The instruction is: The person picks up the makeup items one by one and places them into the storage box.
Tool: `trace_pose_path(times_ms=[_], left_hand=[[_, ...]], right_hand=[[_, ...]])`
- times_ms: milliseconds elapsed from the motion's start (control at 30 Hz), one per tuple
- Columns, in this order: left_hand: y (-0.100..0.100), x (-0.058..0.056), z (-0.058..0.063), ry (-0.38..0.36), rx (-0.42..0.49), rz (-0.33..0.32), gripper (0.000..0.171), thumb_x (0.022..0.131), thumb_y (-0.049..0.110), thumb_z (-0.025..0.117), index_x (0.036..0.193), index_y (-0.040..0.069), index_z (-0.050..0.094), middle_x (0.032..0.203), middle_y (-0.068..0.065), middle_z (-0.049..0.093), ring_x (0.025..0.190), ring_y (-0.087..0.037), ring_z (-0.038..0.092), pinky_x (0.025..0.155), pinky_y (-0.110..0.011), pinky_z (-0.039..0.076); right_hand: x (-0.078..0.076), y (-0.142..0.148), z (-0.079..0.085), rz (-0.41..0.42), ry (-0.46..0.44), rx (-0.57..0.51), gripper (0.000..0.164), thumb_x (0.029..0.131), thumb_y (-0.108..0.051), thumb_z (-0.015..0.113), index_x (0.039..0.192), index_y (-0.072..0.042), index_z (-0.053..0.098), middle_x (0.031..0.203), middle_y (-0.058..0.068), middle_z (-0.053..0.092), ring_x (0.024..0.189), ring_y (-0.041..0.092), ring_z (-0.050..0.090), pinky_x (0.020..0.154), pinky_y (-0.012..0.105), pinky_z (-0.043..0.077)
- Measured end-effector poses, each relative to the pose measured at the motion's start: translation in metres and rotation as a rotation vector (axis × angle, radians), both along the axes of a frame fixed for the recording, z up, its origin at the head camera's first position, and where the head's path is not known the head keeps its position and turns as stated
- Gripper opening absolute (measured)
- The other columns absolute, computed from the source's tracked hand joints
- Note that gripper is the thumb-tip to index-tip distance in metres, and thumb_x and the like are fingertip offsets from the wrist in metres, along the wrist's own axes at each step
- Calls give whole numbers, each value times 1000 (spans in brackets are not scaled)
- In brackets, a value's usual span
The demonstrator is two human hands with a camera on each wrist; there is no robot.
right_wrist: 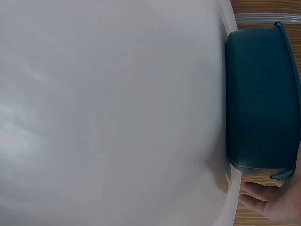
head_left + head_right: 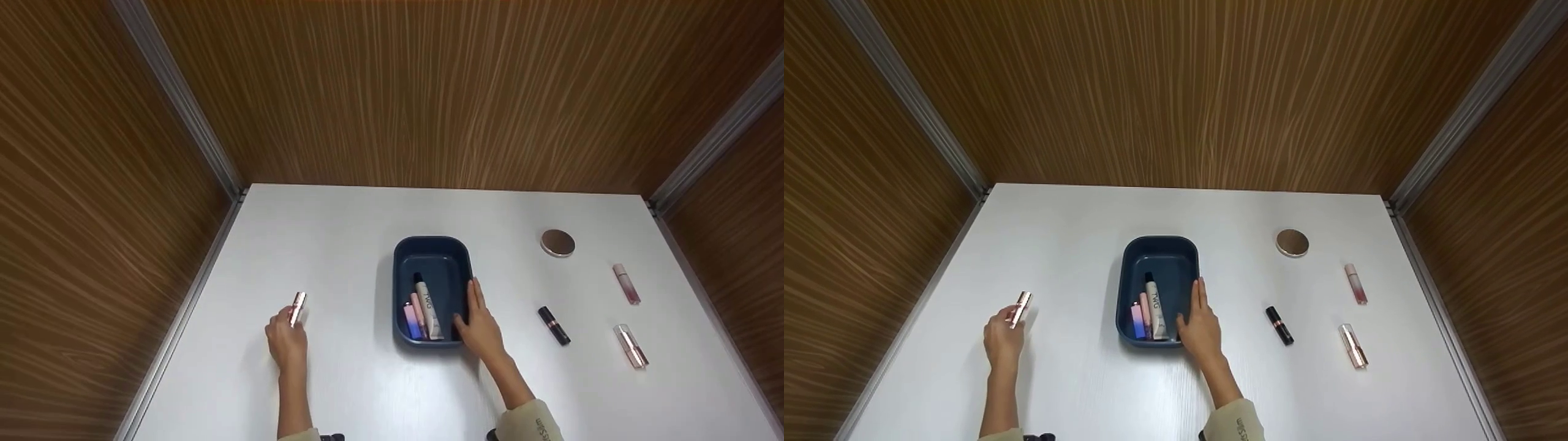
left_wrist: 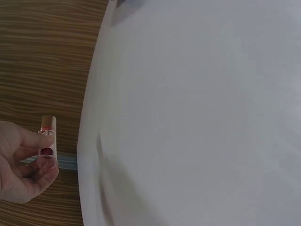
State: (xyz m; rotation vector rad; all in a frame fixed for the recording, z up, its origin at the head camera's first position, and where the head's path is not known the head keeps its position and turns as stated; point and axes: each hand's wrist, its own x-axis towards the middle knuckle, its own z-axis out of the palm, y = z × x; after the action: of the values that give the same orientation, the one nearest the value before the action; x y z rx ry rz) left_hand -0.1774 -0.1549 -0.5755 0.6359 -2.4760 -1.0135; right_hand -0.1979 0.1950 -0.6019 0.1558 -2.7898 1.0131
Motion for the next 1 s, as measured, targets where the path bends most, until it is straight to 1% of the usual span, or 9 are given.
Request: trace_pose_path(times_ms=[200,433,600,767,833,1000], left_hand=[[5,-1,1,6,2,-14,27,77,-7,63,104,-6,63,96,-25,59,89,-42,52,77,-50,42],[10,-1,4,2,11,-24,29,77,-8,63,105,-5,63,97,-24,59,89,-40,52,75,-49,43],[13,0,7,22,-1,-30,30,75,-9,63,105,-5,63,95,-24,60,87,-40,52,74,-49,43],[16,1,10,37,-3,-40,31,74,-10,64,105,-6,63,95,-23,60,88,-40,53,75,-49,43],[17,1,11,25,2,-44,32,75,-9,64,106,-5,62,96,-23,59,89,-39,52,75,-49,43],[19,1,13,10,8,-53,32,76,-8,64,108,-4,62,97,-22,59,90,-38,52,76,-48,43]], right_hand=[[0,2,2,8,-5,1,76,84,-13,61,145,1,17,150,17,14,98,39,53,74,49,44],[0,3,4,3,-14,4,76,84,-13,61,145,1,17,150,17,14,102,40,51,78,51,43],[1,3,3,3,-13,9,77,85,-14,61,145,1,16,150,15,13,97,39,53,75,50,44],[1,1,2,6,0,10,76,84,-13,61,145,2,17,150,16,14,90,37,54,70,48,44],[1,1,2,9,-4,9,76,85,-13,61,145,2,17,150,17,14,91,38,54,71,48,44],[0,0,2,8,-24,10,76,86,-14,60,145,1,15,150,16,12,101,40,52,78,49,43]])
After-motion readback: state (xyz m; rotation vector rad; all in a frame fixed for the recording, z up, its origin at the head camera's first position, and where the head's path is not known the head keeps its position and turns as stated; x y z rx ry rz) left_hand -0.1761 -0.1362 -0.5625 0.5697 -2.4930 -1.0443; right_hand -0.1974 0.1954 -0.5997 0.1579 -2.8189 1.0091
